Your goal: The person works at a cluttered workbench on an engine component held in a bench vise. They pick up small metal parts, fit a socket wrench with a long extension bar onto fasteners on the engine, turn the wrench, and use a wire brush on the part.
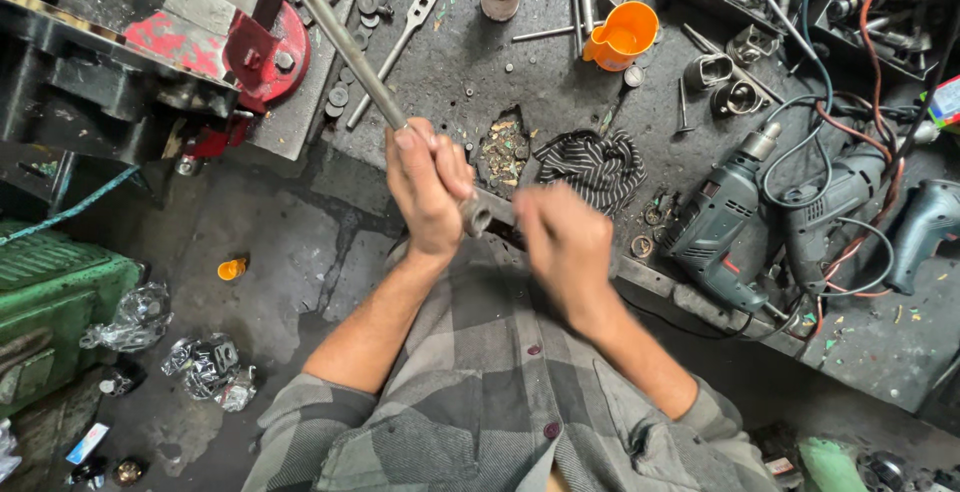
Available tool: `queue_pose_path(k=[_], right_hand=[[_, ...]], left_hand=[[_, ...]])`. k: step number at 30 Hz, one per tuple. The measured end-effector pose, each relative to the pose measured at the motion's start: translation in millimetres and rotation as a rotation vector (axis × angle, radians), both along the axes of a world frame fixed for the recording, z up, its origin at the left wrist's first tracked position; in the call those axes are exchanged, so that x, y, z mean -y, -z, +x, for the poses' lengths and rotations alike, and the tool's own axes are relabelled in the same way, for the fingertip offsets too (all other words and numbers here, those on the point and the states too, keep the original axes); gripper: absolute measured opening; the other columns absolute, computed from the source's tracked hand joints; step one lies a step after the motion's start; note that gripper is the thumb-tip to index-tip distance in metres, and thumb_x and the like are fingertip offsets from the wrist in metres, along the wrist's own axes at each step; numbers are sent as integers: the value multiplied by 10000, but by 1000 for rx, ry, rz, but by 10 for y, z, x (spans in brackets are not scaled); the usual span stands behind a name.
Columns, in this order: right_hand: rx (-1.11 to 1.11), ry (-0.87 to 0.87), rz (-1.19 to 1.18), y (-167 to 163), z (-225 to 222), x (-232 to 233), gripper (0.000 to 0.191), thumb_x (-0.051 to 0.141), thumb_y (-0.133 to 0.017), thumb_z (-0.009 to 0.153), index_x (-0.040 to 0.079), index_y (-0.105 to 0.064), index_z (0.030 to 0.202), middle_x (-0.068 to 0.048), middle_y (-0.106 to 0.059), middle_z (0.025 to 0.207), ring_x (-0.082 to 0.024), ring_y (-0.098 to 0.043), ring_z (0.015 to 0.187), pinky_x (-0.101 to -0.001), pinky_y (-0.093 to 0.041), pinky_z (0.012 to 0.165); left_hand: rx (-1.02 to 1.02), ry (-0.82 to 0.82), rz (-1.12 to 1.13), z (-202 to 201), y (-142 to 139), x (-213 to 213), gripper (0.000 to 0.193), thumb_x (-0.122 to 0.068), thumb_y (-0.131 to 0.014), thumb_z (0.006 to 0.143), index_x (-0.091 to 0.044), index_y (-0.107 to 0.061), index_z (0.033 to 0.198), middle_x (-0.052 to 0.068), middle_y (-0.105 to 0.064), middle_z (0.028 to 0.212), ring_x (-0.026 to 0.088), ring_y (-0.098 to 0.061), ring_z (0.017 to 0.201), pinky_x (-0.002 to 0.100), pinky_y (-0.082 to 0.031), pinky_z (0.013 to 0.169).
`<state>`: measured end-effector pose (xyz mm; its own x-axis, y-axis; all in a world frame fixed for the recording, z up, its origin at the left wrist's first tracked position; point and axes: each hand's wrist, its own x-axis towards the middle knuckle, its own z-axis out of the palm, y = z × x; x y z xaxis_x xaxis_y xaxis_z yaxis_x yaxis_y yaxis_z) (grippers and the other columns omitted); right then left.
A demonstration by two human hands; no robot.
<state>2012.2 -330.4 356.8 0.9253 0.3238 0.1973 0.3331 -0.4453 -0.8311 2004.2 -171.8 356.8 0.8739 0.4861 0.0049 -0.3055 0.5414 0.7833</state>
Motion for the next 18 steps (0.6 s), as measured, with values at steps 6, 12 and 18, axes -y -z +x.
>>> queue_pose_path(k=[6,12,18], right_hand=[[20,210,-8,245,377,155,158,118,-659,1061,-31,-707,1043,-116,-699,869,-156,-654,752,-287,-514,692],[-14,-49,166,-3,1,190,66,36,-667,1011,-10,-696,975,-87,-722,913,-161,-682,797,-288,-543,733],[13,-150,142,-338,10,102,159,10,-784,902,-11,-746,1055,-99,-728,893,-164,-676,741,-276,-519,661]], left_hand=[[88,-4,114,-9,-166,62,367,-455,-417,1147,-116,-405,1008,-10,-366,607,102,-357,499,270,-311,480],[-118,-25,-120,165,-35,-86,342,-452,-413,1138,-139,-426,999,-39,-315,641,78,-300,548,280,-294,523],[-239,63,-202,165,40,-143,326,-441,-399,1125,-148,-438,988,-57,-295,631,62,-280,533,258,-267,474]])
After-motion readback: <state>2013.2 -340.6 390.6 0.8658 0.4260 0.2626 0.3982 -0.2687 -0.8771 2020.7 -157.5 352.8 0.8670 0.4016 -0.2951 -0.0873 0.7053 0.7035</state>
